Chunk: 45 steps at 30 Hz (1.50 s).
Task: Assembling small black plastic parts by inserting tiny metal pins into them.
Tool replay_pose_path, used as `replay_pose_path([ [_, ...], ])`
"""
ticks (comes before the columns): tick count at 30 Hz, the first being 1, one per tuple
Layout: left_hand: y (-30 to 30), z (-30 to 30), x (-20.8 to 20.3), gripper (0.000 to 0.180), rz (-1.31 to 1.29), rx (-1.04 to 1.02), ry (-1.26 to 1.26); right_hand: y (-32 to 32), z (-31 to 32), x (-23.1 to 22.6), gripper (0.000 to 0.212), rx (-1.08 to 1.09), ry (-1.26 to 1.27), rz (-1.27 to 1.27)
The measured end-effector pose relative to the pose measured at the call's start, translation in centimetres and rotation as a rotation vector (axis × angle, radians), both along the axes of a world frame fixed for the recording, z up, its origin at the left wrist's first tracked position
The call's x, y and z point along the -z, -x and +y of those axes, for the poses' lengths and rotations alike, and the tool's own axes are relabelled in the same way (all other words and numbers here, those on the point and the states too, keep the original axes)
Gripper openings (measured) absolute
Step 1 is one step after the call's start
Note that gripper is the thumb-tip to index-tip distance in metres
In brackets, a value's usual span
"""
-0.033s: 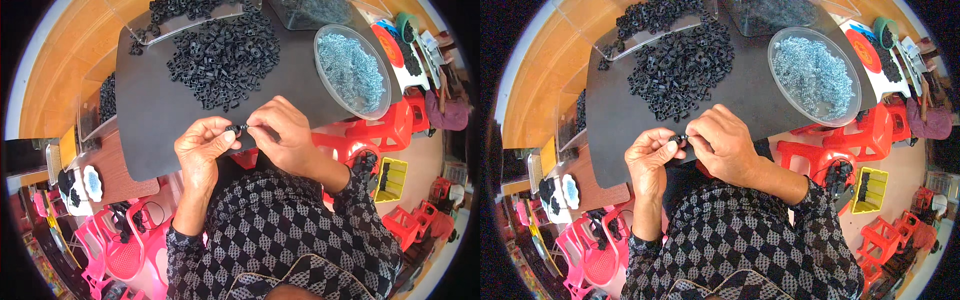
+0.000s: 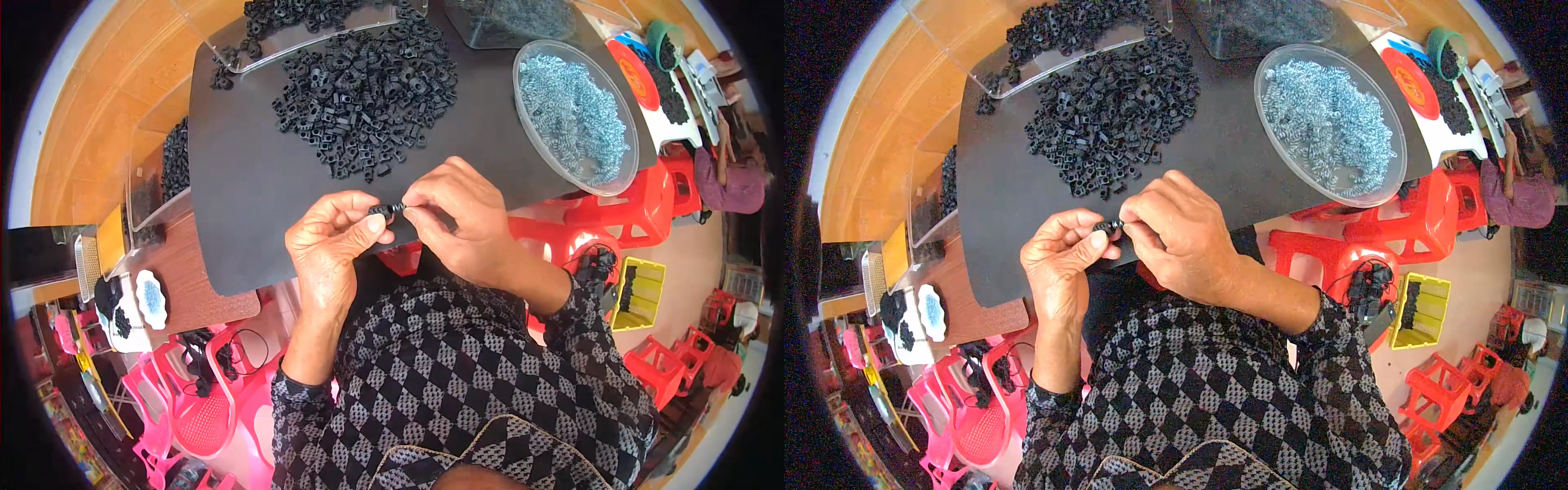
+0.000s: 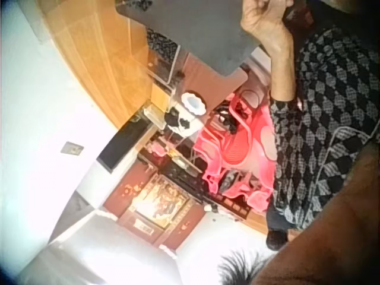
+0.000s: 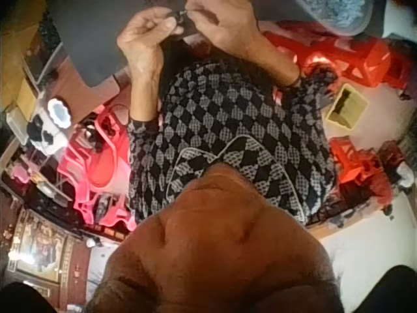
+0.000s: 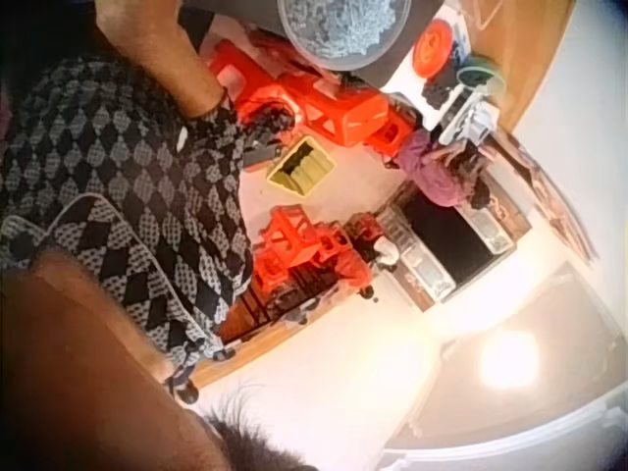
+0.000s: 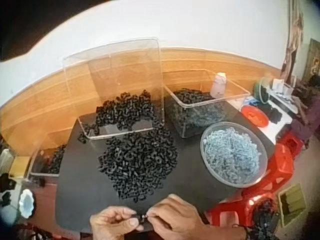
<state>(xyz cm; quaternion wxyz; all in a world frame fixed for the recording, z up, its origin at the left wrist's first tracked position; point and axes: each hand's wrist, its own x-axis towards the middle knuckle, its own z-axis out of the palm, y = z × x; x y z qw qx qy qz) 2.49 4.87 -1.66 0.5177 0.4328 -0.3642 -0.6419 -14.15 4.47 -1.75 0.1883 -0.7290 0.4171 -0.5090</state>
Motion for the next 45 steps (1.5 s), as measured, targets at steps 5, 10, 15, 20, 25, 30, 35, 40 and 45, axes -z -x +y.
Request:
replay_pose_path([
  [5, 0.1, 0.2, 0.1, 0.018, -0.031, 0.019, 0.018, -0.1, 0.0, 0.1, 0.017, -0.008, 0.034, 0.051],
  [10, 0.1, 0.4, 0.3, 0.018, -0.048, 0.031, 0.032, -0.1, 0.1, -0.4, 0.018, -0.04, 0.064, 0.138],
  [15, 0.3, 0.5, 0.3, 0.017, 0.01, 0.011, 0.004, -0.5, 0.1, -0.5, 0.016, -0.042, 0.048, 0.079],
  [20, 0.3, 0.3, 0.3, 0.017, 0.089, 0.028, -0.036, -0.5, 0.2, -0.2, 0.015, -0.015, 0.014, 0.041],
  [25, 0.9, 0.7, 0.0, 0.018, 0.095, 0.007, -0.043, -0.6, 0.4, -0.1, 0.021, -0.007, 0.129, 0.114],
  [30, 0.9, 0.6, 0.0, 0.019, 0.114, 0.006, -0.081, -0.8, 0.5, -0.2, 0.029, -0.015, 0.092, 0.085],
  [35, 0.9, 0.8, 0.4, 0.018, 0.097, 0.007, -0.049, -0.8, 1.1, -0.1, 0.034, 0.001, 0.087, 0.128],
  [40, 0.7, 1.2, 0.4, 0.019, 0.087, 0.008, -0.033, -1.0, 1.6, -0.1, 0.04, 0.01, 0.116, 0.197],
  [45, 0.2, 1.2, 0.5, 0.018, 0.073, 0.037, -0.017, 1.4, -0.8, 0.8, 0.025, 0.078, 0.158, 0.234],
])
